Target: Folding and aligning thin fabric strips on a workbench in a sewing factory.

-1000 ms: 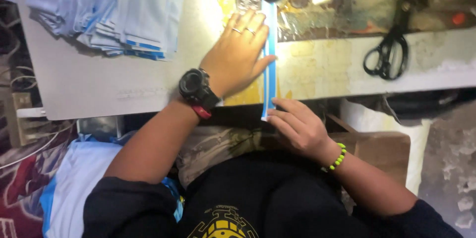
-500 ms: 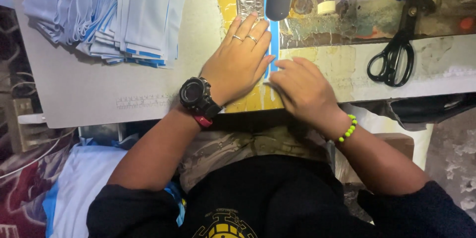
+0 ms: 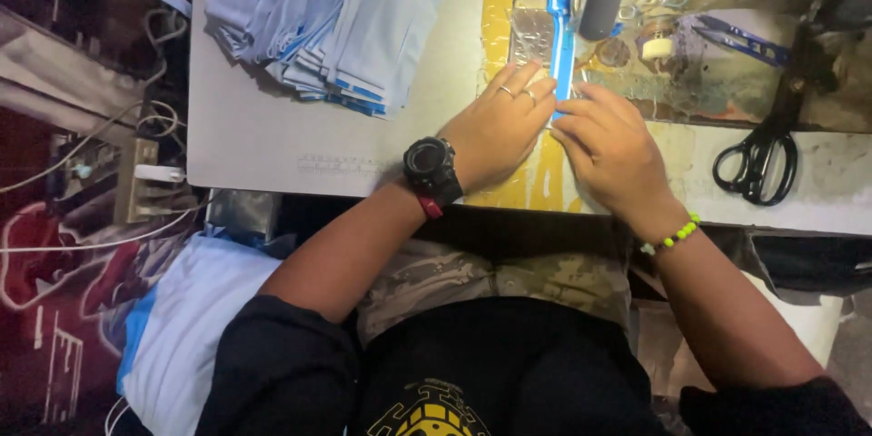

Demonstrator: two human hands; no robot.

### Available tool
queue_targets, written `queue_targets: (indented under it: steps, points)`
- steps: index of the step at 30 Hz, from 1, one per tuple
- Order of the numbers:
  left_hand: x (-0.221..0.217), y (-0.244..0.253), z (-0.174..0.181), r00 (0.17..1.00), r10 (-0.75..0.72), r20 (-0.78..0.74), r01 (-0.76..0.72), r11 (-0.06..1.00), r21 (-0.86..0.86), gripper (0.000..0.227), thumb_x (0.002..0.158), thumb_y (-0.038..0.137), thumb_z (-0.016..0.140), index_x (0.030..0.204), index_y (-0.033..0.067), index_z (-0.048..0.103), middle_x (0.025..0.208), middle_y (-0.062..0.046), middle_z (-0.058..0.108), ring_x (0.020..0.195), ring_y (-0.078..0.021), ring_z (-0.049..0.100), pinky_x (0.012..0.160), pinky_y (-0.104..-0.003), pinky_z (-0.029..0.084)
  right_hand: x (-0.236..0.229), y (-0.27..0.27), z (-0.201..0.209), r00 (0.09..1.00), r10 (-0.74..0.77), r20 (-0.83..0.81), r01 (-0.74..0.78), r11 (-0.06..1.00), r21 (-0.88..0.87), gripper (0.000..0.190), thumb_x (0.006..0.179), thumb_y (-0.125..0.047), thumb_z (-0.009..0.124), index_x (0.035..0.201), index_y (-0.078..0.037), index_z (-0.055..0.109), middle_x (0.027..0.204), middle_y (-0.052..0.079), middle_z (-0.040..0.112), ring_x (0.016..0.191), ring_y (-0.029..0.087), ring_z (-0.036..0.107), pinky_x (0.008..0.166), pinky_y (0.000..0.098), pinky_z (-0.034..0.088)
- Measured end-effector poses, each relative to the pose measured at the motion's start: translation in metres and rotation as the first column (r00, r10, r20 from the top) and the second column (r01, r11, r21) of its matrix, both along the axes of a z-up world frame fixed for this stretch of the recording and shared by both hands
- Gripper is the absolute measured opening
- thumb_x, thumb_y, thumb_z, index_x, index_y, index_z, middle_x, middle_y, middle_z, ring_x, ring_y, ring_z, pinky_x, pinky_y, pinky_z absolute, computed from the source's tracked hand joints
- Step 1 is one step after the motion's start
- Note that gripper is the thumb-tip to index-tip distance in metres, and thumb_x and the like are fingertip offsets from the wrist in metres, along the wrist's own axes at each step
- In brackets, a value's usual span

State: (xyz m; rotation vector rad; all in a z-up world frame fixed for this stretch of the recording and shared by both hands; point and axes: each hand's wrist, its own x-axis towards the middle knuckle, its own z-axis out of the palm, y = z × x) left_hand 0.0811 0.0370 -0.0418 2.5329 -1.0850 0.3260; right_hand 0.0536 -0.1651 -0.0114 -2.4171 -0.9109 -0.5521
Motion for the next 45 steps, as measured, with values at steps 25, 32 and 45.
queue_targets:
  steps: [25,32,45]
  points:
    - [0.041,0.011,0.031,0.994,-0.108,0.0,0.108,0.993,-0.042,0.024,0.099,0.012,0.057,0.115,0.0037,0.072,0.125,-0.015,0.07,0.122,-0.0411,0.057,0.114,-0.065,0.033,0.041,-0.01,0.015,0.995,-0.098,-0.037,0.083,0.956,-0.283,0.031,0.106,-0.038,0.068,0.118,-0.011,0.076,0.122,0.009,0.068,0.109,0.034,0.057,0.092,0.049,0.04]
    - [0.063,0.009,0.03,0.997,-0.072,0.007,0.072,0.997,-0.003,0.021,0.096,0.012,0.055,0.105,0.0075,0.073,0.117,-0.011,0.072,0.123,-0.0394,0.058,0.115,-0.063,0.032,0.009,-0.094,0.028,0.965,-0.236,0.118,0.234,0.972,0.035,0.015,0.105,-0.009,0.071,0.116,0.0,0.075,0.108,0.017,0.071,0.112,0.039,0.059,0.105,0.0553,0.041]
    - [0.115,0.004,0.023,0.997,-0.078,-0.001,0.078,0.992,-0.094,0.027,0.091,0.014,0.047,0.081,0.0129,0.072,0.087,0.0,0.071,0.098,-0.0299,0.058,0.093,-0.056,0.038,-0.038,-0.212,-0.003,0.761,-0.642,0.096,0.647,0.742,-0.176,0.071,0.119,0.002,0.088,0.163,0.007,0.032,0.161,0.024,0.026,0.151,0.044,0.029,0.123,0.0645,0.045]
